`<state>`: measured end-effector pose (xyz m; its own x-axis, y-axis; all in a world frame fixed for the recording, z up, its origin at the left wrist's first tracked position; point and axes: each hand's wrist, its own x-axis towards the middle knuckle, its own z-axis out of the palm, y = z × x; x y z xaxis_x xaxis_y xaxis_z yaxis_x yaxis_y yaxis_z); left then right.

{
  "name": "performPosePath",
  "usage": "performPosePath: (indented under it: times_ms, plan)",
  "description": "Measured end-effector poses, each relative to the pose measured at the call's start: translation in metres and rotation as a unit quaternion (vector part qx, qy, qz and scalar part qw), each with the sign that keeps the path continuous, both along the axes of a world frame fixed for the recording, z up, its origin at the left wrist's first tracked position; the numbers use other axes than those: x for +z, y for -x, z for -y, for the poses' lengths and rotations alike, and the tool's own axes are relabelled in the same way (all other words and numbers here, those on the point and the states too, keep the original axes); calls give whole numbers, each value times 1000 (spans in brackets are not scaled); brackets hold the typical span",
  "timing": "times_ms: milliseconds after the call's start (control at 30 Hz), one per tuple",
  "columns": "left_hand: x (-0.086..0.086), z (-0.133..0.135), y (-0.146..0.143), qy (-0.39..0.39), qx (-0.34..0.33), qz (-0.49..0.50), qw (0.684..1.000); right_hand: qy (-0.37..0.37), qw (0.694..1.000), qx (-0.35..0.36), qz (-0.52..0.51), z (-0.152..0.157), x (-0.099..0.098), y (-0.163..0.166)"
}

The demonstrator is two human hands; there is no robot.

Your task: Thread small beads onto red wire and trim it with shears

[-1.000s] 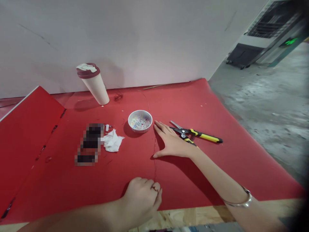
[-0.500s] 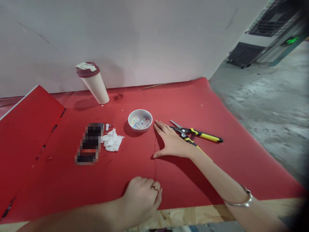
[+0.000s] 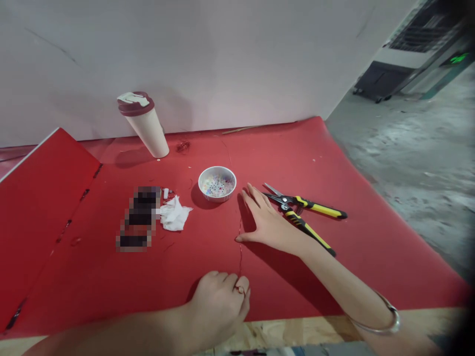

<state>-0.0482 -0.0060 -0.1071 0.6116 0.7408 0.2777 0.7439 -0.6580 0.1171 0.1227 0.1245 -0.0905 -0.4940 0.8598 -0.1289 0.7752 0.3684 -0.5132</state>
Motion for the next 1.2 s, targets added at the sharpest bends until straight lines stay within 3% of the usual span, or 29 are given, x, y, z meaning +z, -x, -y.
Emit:
performPosePath:
  times_ms: [200, 433, 600, 767, 1067, 1200]
  plan:
    - [-2, 1, 1, 12, -3, -7, 1000, -95, 994, -26, -36, 23, 9, 10]
    - [3, -1, -1, 11, 3, -10, 1000, 7, 995, 11, -103, 23, 9, 14]
    - [8, -3, -3, 4, 7, -7, 1000, 15, 992, 1, -125, 22, 9, 14]
    - [8, -3, -2, 12, 44, 11, 999, -48, 990, 42, -127, 25, 3, 11]
    - [2, 0, -2, 28, 41, 0, 999, -103, 976, 76, -176, 31, -13, 3]
    - [1, 0, -1, 27, 39, -2, 999, -140, 972, 127, -140, 39, -11, -7]
